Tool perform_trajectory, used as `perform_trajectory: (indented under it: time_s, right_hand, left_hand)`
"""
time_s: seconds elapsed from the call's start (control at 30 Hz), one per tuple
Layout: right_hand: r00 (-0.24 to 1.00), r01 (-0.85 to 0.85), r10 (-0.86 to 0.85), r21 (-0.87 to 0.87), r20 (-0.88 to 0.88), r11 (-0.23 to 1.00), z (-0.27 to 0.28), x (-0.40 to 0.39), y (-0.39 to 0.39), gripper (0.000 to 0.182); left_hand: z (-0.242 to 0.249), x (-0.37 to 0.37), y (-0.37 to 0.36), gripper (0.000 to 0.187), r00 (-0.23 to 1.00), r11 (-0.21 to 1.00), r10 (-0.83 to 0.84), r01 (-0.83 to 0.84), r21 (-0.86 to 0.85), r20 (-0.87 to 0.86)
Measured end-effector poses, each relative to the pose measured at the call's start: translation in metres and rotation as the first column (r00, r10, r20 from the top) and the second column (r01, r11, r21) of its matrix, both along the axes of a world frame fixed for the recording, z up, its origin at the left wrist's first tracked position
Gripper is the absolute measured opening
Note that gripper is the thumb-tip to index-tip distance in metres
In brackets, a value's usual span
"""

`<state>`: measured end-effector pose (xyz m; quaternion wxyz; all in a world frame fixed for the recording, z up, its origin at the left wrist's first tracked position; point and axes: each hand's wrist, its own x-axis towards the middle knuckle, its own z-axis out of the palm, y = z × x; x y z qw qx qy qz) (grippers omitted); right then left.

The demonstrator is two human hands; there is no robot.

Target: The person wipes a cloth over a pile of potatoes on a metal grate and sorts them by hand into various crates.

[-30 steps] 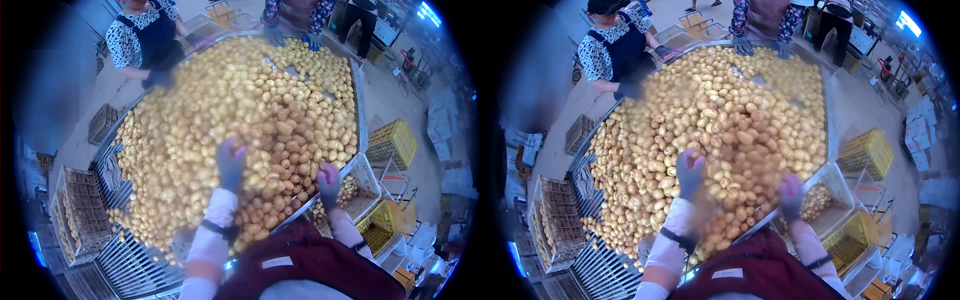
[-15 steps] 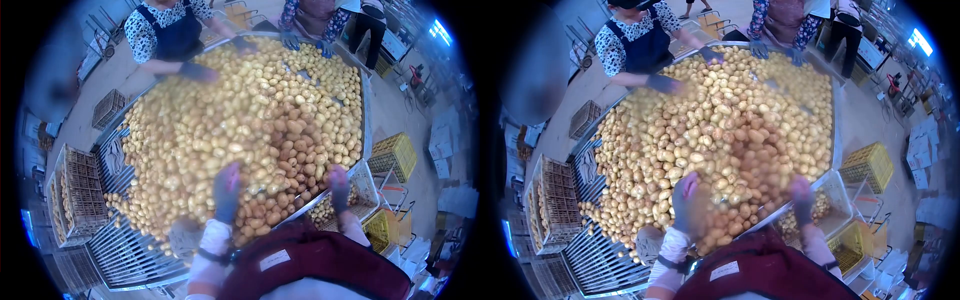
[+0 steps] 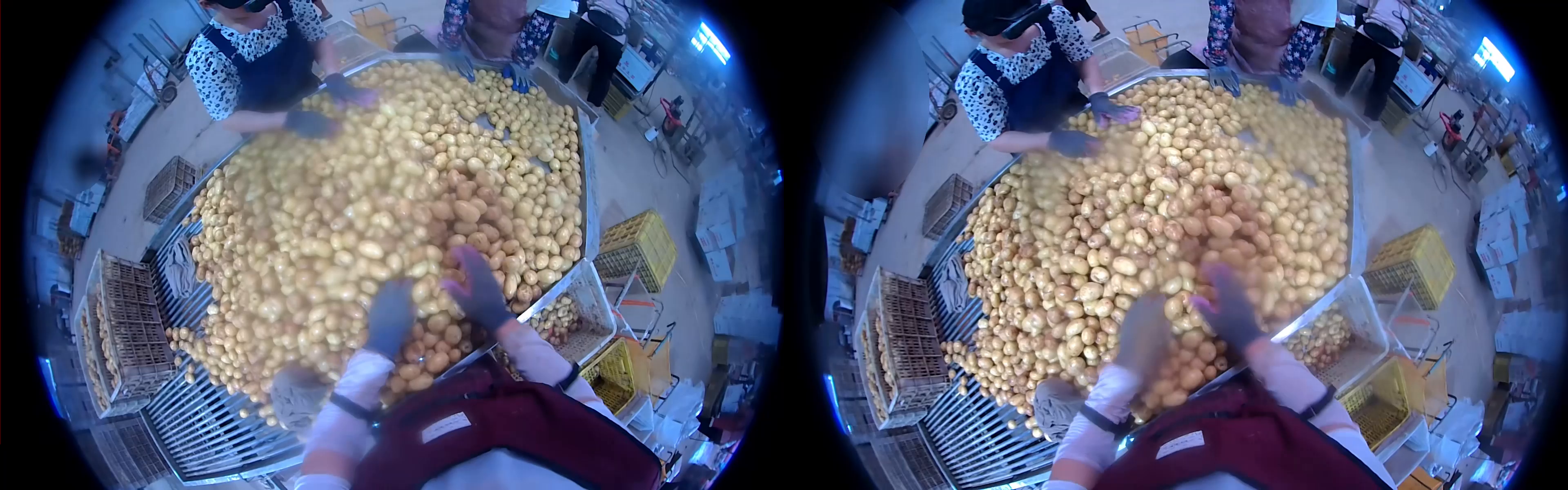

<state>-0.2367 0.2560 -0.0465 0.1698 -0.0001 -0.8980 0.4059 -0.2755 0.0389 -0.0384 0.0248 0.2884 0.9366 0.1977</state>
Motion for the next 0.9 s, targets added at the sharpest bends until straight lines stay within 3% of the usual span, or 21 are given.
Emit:
perform_trajectory:
  time_s: [0.07, 0.17, 0.23, 0.3, 0.33, 0.37, 0.43, 0.53, 0.63, 0.7, 0.73, 0.83, 0.9]
  right_hand:
    - [0.996, 0.042, -0.063, 0.295, 0.061, 0.955, 0.021, -0.035, -0.037, 0.065]
    - [0.991, 0.13, -0.132, 0.23, -0.006, 0.964, 0.002, -0.052, -0.06, 0.057]
    - [0.997, -0.08, 0.08, 0.164, 0.005, 0.983, -0.006, -0.059, -0.047, 0.042]
    - [0.963, -0.269, 0.261, 0.136, 0.072, 0.954, -0.015, -0.056, -0.043, 0.037]
    - [0.957, -0.279, 0.266, 0.122, 0.113, 0.953, -0.007, -0.053, -0.043, 0.034]
    - [0.966, -0.244, 0.244, -0.008, 0.088, 0.97, -0.003, -0.051, -0.044, 0.033]
    - [0.982, -0.167, 0.185, -0.263, 0.043, 0.95, 0.003, -0.052, -0.044, 0.03]
    - [0.998, -0.057, 0.05, -0.187, -0.037, 0.981, 0.02, -0.06, -0.021, 0.035]
    - [0.999, 0.01, -0.017, 0.213, 0.03, 0.977, 0.016, -0.078, -0.003, 0.041]
    - [0.988, -0.039, -0.012, 0.321, 0.154, 0.946, 0.02, -0.09, -0.008, 0.041]
    - [0.977, -0.069, -0.012, 0.374, 0.211, 0.925, 0.022, -0.094, -0.009, 0.041]
    - [0.97, -0.023, 0.035, -0.051, 0.239, 0.998, 0.011, -0.098, 0.002, 0.039]
    - [0.986, -0.053, 0.062, -0.059, 0.152, 0.997, 0.035, -0.085, -0.009, 0.039]
  left_hand:
    - [0.003, 0.01, -0.006, 0.05, 1.0, 0.997, 0.001, -0.001, 0.075, 0.007]
    - [0.006, 0.021, -0.022, 0.048, 0.997, 0.961, 0.07, -0.072, 0.265, 0.019]
    - [-0.006, 0.004, -0.031, 0.045, 0.99, 0.962, 0.14, -0.131, 0.239, -0.023]
    - [-0.013, -0.004, -0.034, 0.043, 0.973, 0.918, 0.23, -0.213, 0.335, -0.011]
    - [0.015, -0.018, -0.024, 0.042, 0.96, 0.86, 0.279, -0.26, 0.439, 0.022]
    - [0.041, -0.034, -0.015, 0.042, 0.945, 0.788, 0.321, -0.3, 0.538, 0.057]
    - [0.047, -0.062, -0.01, 0.042, 0.979, 0.894, 0.197, -0.157, 0.421, -0.053]
    - [0.016, -0.089, -0.003, 0.042, 0.978, 0.965, 0.057, -0.002, 0.262, -0.202]
    - [0.008, -0.093, 0.007, 0.042, 0.99, 0.991, 0.018, 0.001, 0.137, -0.14]
    - [0.005, -0.099, 0.01, 0.047, 0.999, 0.994, 0.03, -0.026, 0.109, -0.032]
    - [0.005, -0.099, 0.008, 0.041, 0.993, 0.986, 0.009, 0.01, 0.166, -0.115]
    - [0.008, -0.084, -0.001, 0.032, 0.965, 0.746, 0.165, -0.256, 0.615, 0.202]
    - [0.046, -0.064, -0.016, 0.03, 0.87, 0.474, 0.143, -0.479, 0.739, 0.472]
